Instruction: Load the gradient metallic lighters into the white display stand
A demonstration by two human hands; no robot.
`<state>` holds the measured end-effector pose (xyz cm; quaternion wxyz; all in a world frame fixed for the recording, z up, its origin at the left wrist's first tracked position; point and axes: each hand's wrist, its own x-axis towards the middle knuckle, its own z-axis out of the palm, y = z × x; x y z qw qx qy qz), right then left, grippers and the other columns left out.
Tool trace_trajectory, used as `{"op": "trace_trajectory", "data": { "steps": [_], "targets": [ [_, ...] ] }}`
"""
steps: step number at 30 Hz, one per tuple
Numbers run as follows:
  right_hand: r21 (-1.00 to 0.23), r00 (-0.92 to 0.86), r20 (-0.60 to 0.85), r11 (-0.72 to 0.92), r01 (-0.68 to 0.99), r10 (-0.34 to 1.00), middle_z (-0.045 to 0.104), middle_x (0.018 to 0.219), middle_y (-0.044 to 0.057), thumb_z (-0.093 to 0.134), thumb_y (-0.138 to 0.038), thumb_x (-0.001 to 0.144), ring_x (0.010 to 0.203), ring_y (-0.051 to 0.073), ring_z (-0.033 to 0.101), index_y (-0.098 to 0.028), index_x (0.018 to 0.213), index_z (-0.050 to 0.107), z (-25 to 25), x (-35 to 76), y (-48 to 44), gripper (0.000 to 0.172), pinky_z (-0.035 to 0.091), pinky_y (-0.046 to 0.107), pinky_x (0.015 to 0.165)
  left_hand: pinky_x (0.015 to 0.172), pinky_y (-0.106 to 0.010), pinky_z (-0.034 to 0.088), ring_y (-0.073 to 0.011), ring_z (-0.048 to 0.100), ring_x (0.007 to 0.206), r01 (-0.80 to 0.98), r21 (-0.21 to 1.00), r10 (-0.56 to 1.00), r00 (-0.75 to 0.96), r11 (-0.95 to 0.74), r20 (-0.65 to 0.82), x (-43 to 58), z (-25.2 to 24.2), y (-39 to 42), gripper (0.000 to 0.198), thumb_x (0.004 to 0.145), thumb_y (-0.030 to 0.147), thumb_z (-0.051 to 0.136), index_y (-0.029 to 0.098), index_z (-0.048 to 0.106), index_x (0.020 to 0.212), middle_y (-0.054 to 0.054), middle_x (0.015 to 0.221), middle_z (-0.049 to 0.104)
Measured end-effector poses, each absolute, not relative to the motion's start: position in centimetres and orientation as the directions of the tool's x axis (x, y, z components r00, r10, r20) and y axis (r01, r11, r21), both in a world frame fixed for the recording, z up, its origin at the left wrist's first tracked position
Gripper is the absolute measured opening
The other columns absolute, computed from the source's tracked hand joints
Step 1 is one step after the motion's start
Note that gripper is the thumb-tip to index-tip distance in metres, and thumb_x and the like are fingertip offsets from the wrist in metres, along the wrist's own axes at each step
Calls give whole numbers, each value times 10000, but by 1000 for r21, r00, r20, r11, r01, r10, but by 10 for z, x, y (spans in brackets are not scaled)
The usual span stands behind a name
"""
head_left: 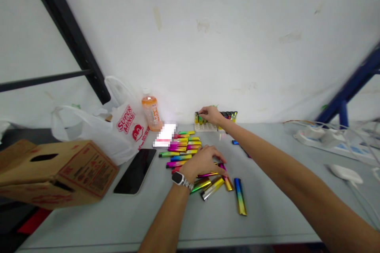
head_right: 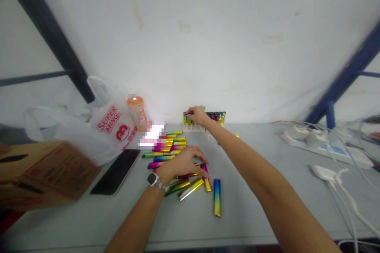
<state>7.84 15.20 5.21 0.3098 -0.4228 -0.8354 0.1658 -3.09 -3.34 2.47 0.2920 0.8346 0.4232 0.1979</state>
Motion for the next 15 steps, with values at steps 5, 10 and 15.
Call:
{"op": "trace_trajectory", "data": {
  "steps": [5, 10, 15],
  "targets": [
    [-336, -471, 441, 627, 702, 764, 655, 1033, 104, 607, -194, 866, 882, 179, 616, -150, 972, 763, 53, 80, 144, 195, 460, 304, 862, 884, -285, 486, -217, 620, 960, 558, 667, 797, 597, -494, 90, -33, 24, -31, 251, 693, 280, 760, 236, 790, 938, -46, 997, 698],
    [-45, -523, 427, 595, 803, 738, 536, 1085, 152, 488, -349, 957, 1068, 274, 506, -209, 1250, 667, 53, 87, 119, 371, 379, 412, 932, 913, -302, 475, -226, 597, 978, 627, 586, 805, 589, -514, 76, -34, 22, -31, 248, 684, 214, 692, 260, 792, 907, -27, 962, 701],
    [-114, -433, 488, 547, 830, 758, 518, 1106, 153, 460, -415, 968, 1046, 272, 486, -198, 1500, 362, 46, 102, 76, 583, 372, 415, 925, 936, -345, 461, -241, 583, 996, 677, 498, 822, 551, -541, 143, -35, 12, -25, 296, 724, 226, 660, 272, 776, 992, -44, 1009, 678]
  ]
}}
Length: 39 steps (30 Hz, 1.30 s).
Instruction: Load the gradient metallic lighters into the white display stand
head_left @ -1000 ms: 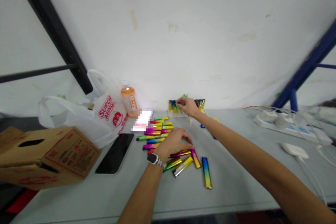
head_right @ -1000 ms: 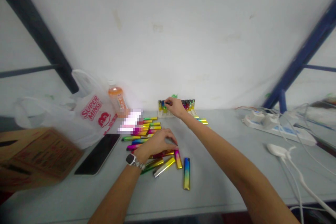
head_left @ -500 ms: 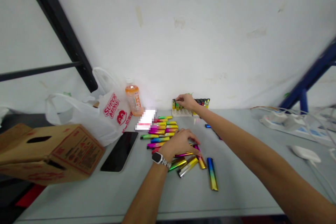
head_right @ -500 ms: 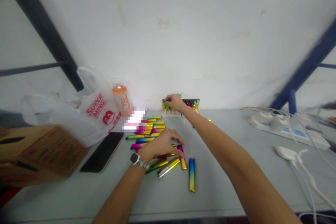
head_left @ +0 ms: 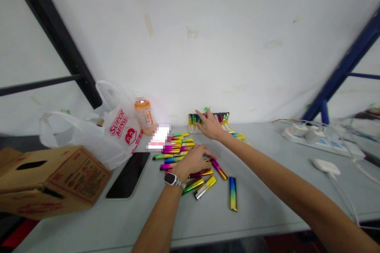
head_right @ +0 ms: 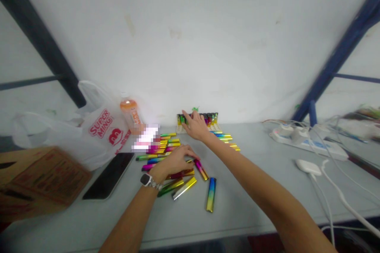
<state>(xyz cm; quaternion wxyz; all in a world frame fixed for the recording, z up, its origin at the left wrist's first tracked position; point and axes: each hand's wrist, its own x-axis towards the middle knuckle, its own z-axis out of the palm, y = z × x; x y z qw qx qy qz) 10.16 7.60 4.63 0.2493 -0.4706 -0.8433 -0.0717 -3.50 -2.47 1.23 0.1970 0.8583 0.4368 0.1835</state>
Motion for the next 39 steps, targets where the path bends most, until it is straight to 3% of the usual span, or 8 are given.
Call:
{"op": "trace_trajectory", "data": {
  "steps": [5, 10, 15, 21, 26, 28, 32, 39],
  "targets": [
    [-280, -295, 572, 521, 807, 765, 513, 1143, 140, 407, -420, 981, 1099, 260, 484, -186, 1315, 538, 25, 133, -6, 429, 379, 400, 962, 944, -381, 458, -252, 572, 1019, 737, 387, 832, 491, -554, 257, -32, 3, -17, 283, 786, 199, 606, 212, 742, 1033, -78, 1035, 666],
    [-232, -336, 470, 481, 845, 816, 464, 1350, 151, 382, -426, 988, 1299, 293, 372, -248, 1359, 494, 2, 153, -70, 426, 298, 477, 1059, 965, -417, 451, -249, 548, 1085, 818, 281, 849, 402, -501, 343, -20, 11, -26, 295, 888, 190, 494, 223, 681, 1114, -78, 1125, 638],
    [-161, -278, 443, 381, 910, 852, 432, 1420, 185, 356, -425, 991, 1357, 324, 315, -205, 1353, 505, -1, 152, -57, 449, 259, 509, 1069, 1091, -490, 359, -270, 464, 1280, 888, 217, 862, 291, -405, 416, -20, 12, -68, 375, 975, 370, 404, 220, 591, 1264, -100, 1358, 552],
    [-158, -235, 421, 326, 932, 876, 462, 1381, 226, 359, -470, 976, 1307, 348, 357, -153, 1274, 559, 3, 132, -14, 479, 247, 517, 1055, 1166, -619, 149, -386, 274, 1436, 946, 179, 902, 182, -269, 392, -27, -9, -105, 745, 804, 677, 558, 217, 500, 1387, -161, 1537, 375],
    [-226, -199, 398, 306, 925, 896, 518, 1303, 207, 352, -483, 980, 1240, 333, 415, -162, 1217, 594, 7, 121, 0, 467, 266, 509, 1035, 1165, -569, 222, -327, 373, 1397, 944, 188, 914, 189, -269, 359, -26, -2, -90, 598, 903, 600, 452, 203, 537, 1341, -152, 1466, 483],
    [-243, -259, 403, 375, 894, 878, 517, 1325, 184, 346, -478, 987, 1252, 313, 419, -180, 1229, 594, 9, 118, 0, 457, 267, 495, 1044, 1175, -548, 214, -314, 356, 1413, 960, 181, 906, 124, -213, 406, -32, 4, -83, 566, 937, 551, 410, 194, 525, 1360, -151, 1482, 465],
    [-240, -501, 355, 595, 767, 789, 473, 1425, 157, 323, -474, 1004, 1337, 267, 377, -200, 1355, 522, 10, 101, 1, 488, 261, 459, 1074, 1166, -607, 169, -384, 250, 1457, 985, 171, 913, -79, 10, 400, -55, 0, -77, 696, 901, 599, 451, 137, 465, 1422, -210, 1536, 364],
    [-319, -609, 218, 645, 695, 763, 392, 1537, 109, 245, -464, 1025, 1415, 230, 322, -230, 1466, 407, 6, 65, 11, 525, 208, 494, 1119, 1177, -563, 189, -339, 279, 1458, 988, 150, 947, -30, -19, 319, -64, -13, -76, 632, 925, 464, 448, 121, 414, 1455, -217, 1555, 323]
  ]
}}
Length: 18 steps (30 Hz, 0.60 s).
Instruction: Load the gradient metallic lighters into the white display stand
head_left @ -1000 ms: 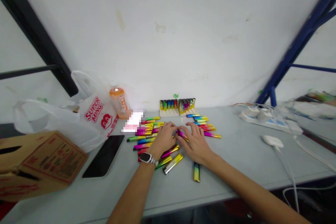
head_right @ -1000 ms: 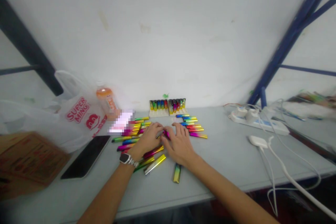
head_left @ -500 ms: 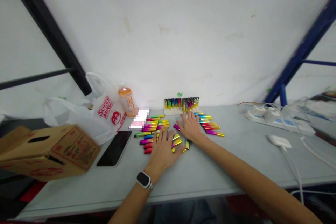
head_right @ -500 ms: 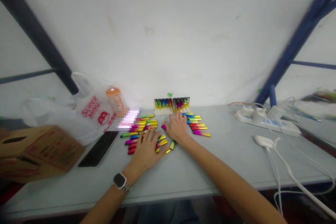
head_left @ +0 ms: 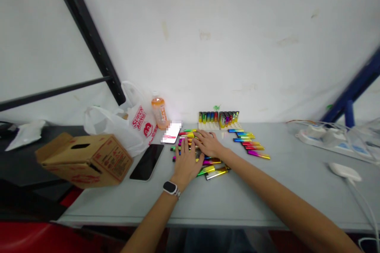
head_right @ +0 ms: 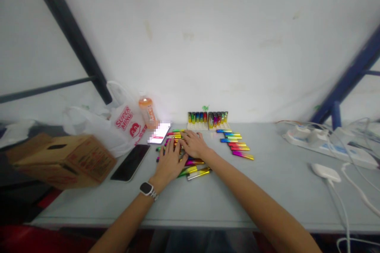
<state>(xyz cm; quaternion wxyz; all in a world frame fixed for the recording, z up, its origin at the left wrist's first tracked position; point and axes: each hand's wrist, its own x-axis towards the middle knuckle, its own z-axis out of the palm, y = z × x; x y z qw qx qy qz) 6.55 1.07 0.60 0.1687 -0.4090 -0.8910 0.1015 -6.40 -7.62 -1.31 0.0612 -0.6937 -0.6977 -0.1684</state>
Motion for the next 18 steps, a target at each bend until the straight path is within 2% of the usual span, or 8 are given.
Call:
{"op": "trace_trajectory", "data": {
  "steps": [5, 8, 10, 14, 18],
  "targets": [
    [-304, -583, 260, 638, 707, 770, 491, 1460, 109, 252, -397, 1029, 1366, 219, 382, -206, 1408, 481, 3, 89, 9, 483, 220, 466, 1109, 1170, -578, 195, -338, 299, 1446, 975, 187, 950, 57, -119, 308, -47, -10, -72, 612, 931, 460, 431, 132, 420, 1447, -209, 1554, 331],
    [-282, -541, 300, 615, 736, 786, 530, 1396, 127, 315, -264, 992, 1307, 217, 427, -167, 1364, 528, 6, 106, 11, 440, 265, 414, 1075, 1170, -560, 205, -319, 335, 1426, 955, 241, 942, 91, -174, 322, -35, -7, -67, 549, 923, 362, 445, 155, 421, 1432, -182, 1534, 378],
    [-247, -514, 277, 577, 778, 812, 567, 1323, 138, 407, -212, 925, 1248, 243, 465, -160, 1329, 564, 11, 115, 16, 437, 288, 422, 1045, 1158, -520, 251, -293, 394, 1381, 930, 300, 932, 100, -213, 349, -29, -4, -62, 502, 907, 271, 439, 148, 437, 1394, -168, 1479, 451],
    [-182, -502, 195, 534, 826, 843, 609, 1187, 137, 549, -293, 851, 1160, 301, 505, -201, 1175, 679, 23, 126, 34, 362, 312, 478, 1002, 1026, -448, 404, -273, 529, 1179, 880, 435, 908, -11, -190, 419, -27, 5, -49, 347, 889, 190, 405, 142, 513, 1215, -141, 1240, 595],
    [-141, -518, 131, 533, 834, 845, 622, 1130, 136, 658, -362, 780, 1153, 335, 511, -231, 978, 755, 33, 128, 52, 257, 319, 509, 1001, 960, -437, 430, -270, 541, 1088, 851, 491, 876, -85, -183, 474, -31, 12, -27, 175, 881, 173, 414, 177, 543, 999, -108, 1072, 613]
  ]
}}
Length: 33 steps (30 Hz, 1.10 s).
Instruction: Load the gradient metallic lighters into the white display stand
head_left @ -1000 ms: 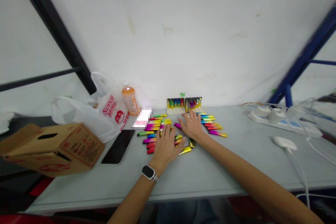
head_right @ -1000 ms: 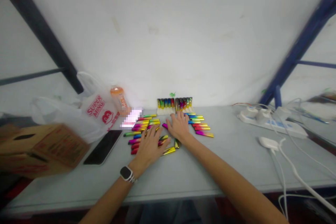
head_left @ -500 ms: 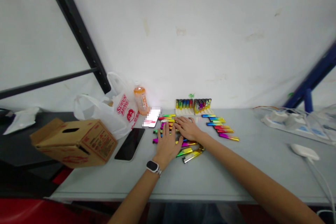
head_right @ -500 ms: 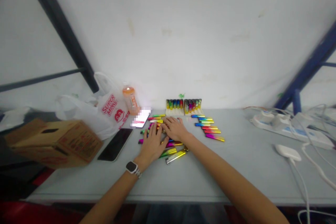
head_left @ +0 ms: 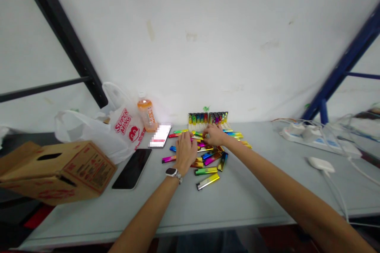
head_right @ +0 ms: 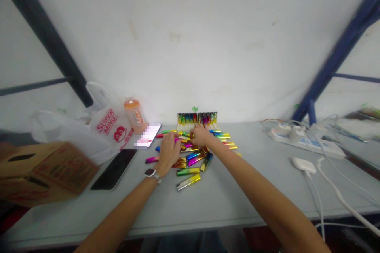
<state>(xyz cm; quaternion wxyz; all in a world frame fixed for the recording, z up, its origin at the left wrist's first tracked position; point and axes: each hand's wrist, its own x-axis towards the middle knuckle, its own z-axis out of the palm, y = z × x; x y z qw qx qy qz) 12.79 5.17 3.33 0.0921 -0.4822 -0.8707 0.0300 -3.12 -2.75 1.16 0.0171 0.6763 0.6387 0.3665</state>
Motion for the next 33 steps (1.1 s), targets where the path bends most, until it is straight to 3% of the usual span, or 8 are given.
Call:
{"op": "trace_trajectory", "data": {
  "steps": [6, 10, 15, 18, 21, 26, 30, 33],
  "targets": [
    [-29, -607, 48, 608, 793, 794, 698, 1032, 138, 715, -360, 729, 1060, 319, 590, -211, 887, 778, 45, 118, 63, 226, 383, 434, 949, 951, -403, 446, -226, 565, 998, 722, 628, 823, -145, -291, 548, -41, 7, -6, 166, 861, 127, 398, 199, 543, 895, -67, 965, 614],
    [-65, -648, 37, 649, 758, 761, 728, 876, 95, 731, -344, 721, 875, 255, 639, -186, 832, 766, 49, 125, 65, 197, 400, 378, 894, 936, -387, 469, -211, 583, 987, 657, 666, 805, -147, -354, 574, -48, 2, -9, 143, 839, 132, 460, 198, 561, 916, -53, 951, 622],
    [-333, -595, 167, 613, 717, 786, 679, 742, 35, 699, -300, 740, 679, 162, 584, -158, 836, 738, 45, 150, 50, 176, 406, 279, 707, 885, -362, 500, -202, 620, 972, 546, 755, 824, -190, -363, 534, -43, 2, -13, 163, 849, 258, 590, 185, 588, 995, -72, 1005, 642],
    [-554, -539, 260, 581, 596, 801, 618, 709, 2, 649, -259, 756, 647, 137, 540, -156, 828, 687, 36, 154, 28, 131, 390, 255, 651, 785, -322, 522, -187, 649, 856, 323, 886, 891, -200, -333, 408, -34, 2, -14, 349, 814, 427, 667, 155, 609, 1025, -68, 928, 674],
    [-718, -486, 318, 541, 437, 814, 565, 724, -18, 636, -275, 743, 672, 136, 508, -184, 784, 568, 26, 145, 5, 121, 401, 257, 658, 725, -293, 524, -172, 647, 775, 138, 931, 932, -86, -338, 352, -25, 3, -16, 388, 827, 499, 636, 142, 657, 977, -45, 833, 680],
    [-969, -434, 238, 246, -39, 869, 526, 717, -21, 577, -399, 747, 646, 150, 503, -224, 852, 483, 24, 123, -16, 225, 423, 273, 622, 820, -286, 519, -184, 617, 947, 248, 851, 885, 66, -463, 462, -20, 14, -26, 320, 866, 444, 610, 177, 727, 997, -62, 990, 635],
    [-930, -547, 10, -193, -312, 837, 332, 505, -73, 463, -588, 759, 407, 91, 217, -226, 744, 451, 29, 117, -26, 363, 196, 220, 400, 852, -282, 500, -182, 574, 1013, 388, 755, 840, 107, -528, 532, -26, 26, -34, 315, 875, 392, 613, 223, 708, 1123, -60, 1047, 567],
    [-908, -474, -58, -243, -341, 879, 223, 444, -88, 403, -708, 780, 391, 68, 113, -223, 595, 383, 27, 114, -31, 519, 89, 220, 387, 824, -294, 492, -175, 577, 950, 386, 694, 786, 166, -607, 595, -32, 30, -38, 321, 885, 354, 606, 209, 665, 1164, -69, 1066, 592]
  ]
}}
